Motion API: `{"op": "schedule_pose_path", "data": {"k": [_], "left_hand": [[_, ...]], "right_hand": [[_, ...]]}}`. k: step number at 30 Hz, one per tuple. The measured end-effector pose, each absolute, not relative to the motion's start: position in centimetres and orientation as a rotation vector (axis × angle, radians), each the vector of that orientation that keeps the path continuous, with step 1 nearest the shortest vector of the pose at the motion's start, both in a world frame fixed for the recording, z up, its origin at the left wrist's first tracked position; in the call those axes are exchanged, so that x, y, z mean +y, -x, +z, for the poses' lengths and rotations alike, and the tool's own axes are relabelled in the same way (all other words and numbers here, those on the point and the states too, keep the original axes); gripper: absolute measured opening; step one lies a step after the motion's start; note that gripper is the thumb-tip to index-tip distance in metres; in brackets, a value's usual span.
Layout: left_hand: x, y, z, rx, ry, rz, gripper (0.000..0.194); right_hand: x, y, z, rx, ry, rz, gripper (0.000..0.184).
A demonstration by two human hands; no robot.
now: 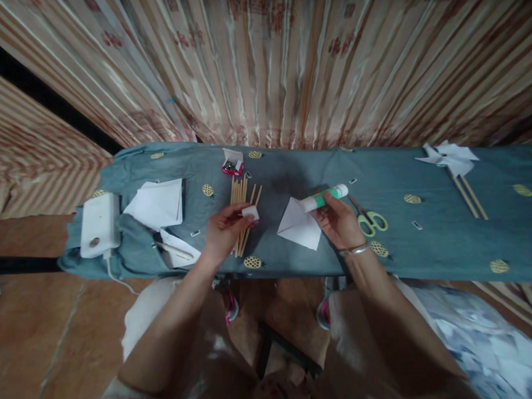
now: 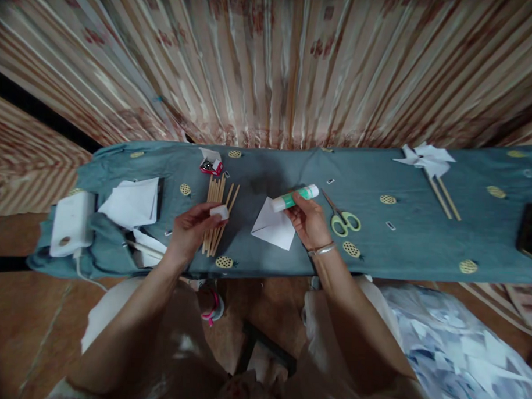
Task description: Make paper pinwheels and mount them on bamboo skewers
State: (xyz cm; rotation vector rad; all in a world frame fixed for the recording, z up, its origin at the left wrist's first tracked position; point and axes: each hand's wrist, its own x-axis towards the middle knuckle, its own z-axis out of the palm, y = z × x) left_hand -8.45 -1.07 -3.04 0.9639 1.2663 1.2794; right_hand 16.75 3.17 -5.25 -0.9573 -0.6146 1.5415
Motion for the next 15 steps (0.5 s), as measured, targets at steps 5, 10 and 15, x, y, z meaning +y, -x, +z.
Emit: {"op": "schedule_pose_path", "data": {"k": [5, 10, 15], "left_hand": [[-1.2, 5.2, -2.7, 1.095, -0.776, 1.197, 0.042], [-0.8, 4.5, -3.0, 1.111, -0.779, 1.185, 0.038], [-0.7, 4.0, -3.0, 1.115, -0.784, 1.193, 0.039]], "right_hand": [[2.7, -15.8, -5.3, -0.518, 0.878, 1.668, 0.021], [2.2, -15.2, -4.9, -0.477, 0.846, 1.717, 0.019], [1.7, -14.9, -3.9, -0.525, 0.838, 1.723, 0.021]]}}
